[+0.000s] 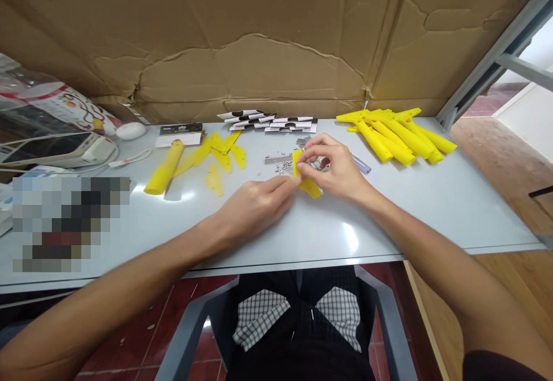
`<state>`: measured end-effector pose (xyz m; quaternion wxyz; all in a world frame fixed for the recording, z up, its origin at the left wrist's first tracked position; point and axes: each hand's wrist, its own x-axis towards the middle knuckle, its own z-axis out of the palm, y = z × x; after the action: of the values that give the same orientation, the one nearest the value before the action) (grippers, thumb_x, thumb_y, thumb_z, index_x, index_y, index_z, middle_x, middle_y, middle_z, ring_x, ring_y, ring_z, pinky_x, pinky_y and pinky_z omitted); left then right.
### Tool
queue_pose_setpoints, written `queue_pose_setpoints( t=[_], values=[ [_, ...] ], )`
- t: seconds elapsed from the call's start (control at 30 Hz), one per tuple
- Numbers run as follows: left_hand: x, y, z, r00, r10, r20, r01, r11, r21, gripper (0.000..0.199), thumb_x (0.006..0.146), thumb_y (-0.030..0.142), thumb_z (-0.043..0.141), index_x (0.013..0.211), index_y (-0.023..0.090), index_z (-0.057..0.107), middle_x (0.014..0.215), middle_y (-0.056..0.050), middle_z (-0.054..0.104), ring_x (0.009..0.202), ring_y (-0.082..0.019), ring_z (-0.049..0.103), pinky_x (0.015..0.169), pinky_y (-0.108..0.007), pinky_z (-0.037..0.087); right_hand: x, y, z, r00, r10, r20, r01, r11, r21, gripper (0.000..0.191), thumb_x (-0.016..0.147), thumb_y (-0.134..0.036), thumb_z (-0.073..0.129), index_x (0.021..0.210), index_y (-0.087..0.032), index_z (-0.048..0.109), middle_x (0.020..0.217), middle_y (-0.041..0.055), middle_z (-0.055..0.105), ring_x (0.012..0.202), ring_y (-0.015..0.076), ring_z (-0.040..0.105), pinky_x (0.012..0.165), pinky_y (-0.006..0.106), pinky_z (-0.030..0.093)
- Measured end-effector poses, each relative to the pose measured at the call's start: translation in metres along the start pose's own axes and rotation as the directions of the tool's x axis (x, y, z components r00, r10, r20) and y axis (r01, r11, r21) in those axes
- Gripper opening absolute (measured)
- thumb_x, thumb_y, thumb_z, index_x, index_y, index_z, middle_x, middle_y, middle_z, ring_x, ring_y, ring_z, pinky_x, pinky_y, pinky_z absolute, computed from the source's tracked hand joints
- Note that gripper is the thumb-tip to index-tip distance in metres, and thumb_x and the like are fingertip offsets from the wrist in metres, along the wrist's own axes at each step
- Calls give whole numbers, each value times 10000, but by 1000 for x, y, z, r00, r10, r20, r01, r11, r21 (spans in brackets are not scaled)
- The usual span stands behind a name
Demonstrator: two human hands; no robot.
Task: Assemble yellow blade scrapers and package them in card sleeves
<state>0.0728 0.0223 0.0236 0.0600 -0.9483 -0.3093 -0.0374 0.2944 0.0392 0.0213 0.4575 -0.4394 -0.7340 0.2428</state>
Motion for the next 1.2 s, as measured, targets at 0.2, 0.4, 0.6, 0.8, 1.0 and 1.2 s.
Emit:
queue_pose_setpoints(
  t=[0.2, 0.4, 0.6, 0.8, 1.0, 1.2],
  values=[
    [0, 1, -2, 1000, 0, 2, 0, 1000, 3, 471, 1015, 80, 401, 1474, 108, 502, 1074, -128, 730, 765, -201, 704, 598, -336, 527, -1, -2, 2, 998, 67, -13, -67, 997, 35, 19, 801, -230, 762, 812, -220, 750, 1062, 49, 659, 841, 165, 635, 679, 340, 535],
    [0, 0, -1, 1000, 0, 9, 0, 1000, -11, 477, 1014, 84, 401, 1477, 112, 510, 1095, -136, 728, 783, -207, 708, 616, -342, 550, -1, -4, 6, 967, 254, 21, -252, 937, 244, 216, 743, -234, 807, 859, -215, 626, 883, 8, 669, 766, 159, 623, 681, 343, 529],
    [-1, 0, 0, 1000, 21, -17, -21, 1000, 19, 483, 1014, 81, 402, 1487, 107, 495, 1094, -129, 733, 779, -208, 716, 608, -344, 557, 0, -6, 6, 950, 308, 45, -305, 894, 329, 315, 691, -283, 873, 835, -220, 600, 885, -7, 659, 763, 146, 609, 726, 346, 521],
    [-2, 0, 0, 999, 42, -33, -41, 999, 28, 476, 1006, 71, 404, 1473, 103, 489, 1127, -132, 735, 794, -210, 723, 596, -341, 557, 0, -4, 8, 910, 394, 128, -398, 743, 539, 453, 626, -286, 921, 859, -238, 535, 901, -32, 639, 691, 123, 605, 636, 311, 494],
    [-3, 0, 0, 999, 35, -31, -34, 999, 12, 476, 1002, 69, 399, 1465, 111, 504, 1112, -139, 732, 780, -211, 714, 592, -345, 552, 0, -5, 8, 921, 375, 105, -380, 804, 457, 461, 626, -315, 923, 849, -239, 527, 840, -42, 619, 694, 131, 599, 632, 303, 480],
    [-3, 0, 1, 999, 36, -26, -36, 999, 18, 502, 1000, 68, 392, 1491, 109, 487, 1120, -139, 728, 782, -212, 708, 601, -346, 551, 0, -2, 7, 931, 355, 81, -352, 823, 445, 413, 667, -314, 908, 846, -233, 545, 855, -42, 626, 690, 116, 592, 643, 298, 480]
  ],
)
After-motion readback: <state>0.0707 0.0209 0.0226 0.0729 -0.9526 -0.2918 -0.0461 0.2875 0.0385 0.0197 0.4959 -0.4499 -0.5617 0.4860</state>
